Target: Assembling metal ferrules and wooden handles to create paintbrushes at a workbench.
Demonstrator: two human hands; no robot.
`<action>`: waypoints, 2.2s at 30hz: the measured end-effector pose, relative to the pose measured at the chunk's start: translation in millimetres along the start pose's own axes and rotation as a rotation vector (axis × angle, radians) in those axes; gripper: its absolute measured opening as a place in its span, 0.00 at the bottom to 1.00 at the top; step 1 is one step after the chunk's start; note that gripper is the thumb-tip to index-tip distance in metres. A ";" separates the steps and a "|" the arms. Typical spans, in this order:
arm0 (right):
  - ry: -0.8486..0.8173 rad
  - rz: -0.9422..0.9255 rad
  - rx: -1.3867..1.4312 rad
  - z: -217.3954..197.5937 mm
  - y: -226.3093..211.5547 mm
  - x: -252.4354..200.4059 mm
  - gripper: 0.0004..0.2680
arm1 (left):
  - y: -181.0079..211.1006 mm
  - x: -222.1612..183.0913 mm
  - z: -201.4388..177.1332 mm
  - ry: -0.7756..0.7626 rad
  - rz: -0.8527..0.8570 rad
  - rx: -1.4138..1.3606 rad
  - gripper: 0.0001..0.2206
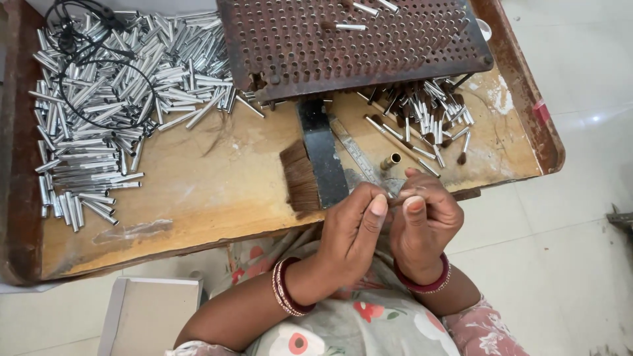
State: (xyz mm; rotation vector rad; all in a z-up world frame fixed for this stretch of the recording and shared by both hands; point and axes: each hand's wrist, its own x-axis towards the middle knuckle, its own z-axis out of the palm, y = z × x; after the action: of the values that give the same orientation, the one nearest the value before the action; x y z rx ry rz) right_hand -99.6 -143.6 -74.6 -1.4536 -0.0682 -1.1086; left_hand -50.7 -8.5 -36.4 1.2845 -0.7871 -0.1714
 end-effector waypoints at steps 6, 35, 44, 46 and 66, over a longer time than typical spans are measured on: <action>-0.199 0.081 -0.036 -4.9 -17.9 12.4 0.13 | -4.0 -0.4 3.6 0.082 0.034 0.086 0.08; -0.368 -0.209 -0.365 14.5 -1.0 -8.0 0.05 | 14.6 -22.1 -38.4 0.104 0.086 0.149 0.09; -0.214 -0.208 -0.283 -4.1 22.3 -11.5 0.11 | -18.5 46.2 -193.5 0.152 -0.057 1.444 0.08; -0.192 -0.192 -0.282 -6.0 20.0 -10.8 0.12 | -22.7 62.4 -226.9 0.229 -0.064 1.551 0.08; -0.185 0.064 0.117 19.0 0.0 -11.9 0.10 | -18.7 -24.9 -53.0 -0.060 -0.234 -0.377 0.07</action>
State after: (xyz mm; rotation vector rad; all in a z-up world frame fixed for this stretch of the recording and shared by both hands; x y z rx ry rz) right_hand -95.2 -122.0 -78.3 -1.4399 -0.2118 -0.9021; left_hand -30.9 40.8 -67.4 1.0116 -0.6171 -0.5243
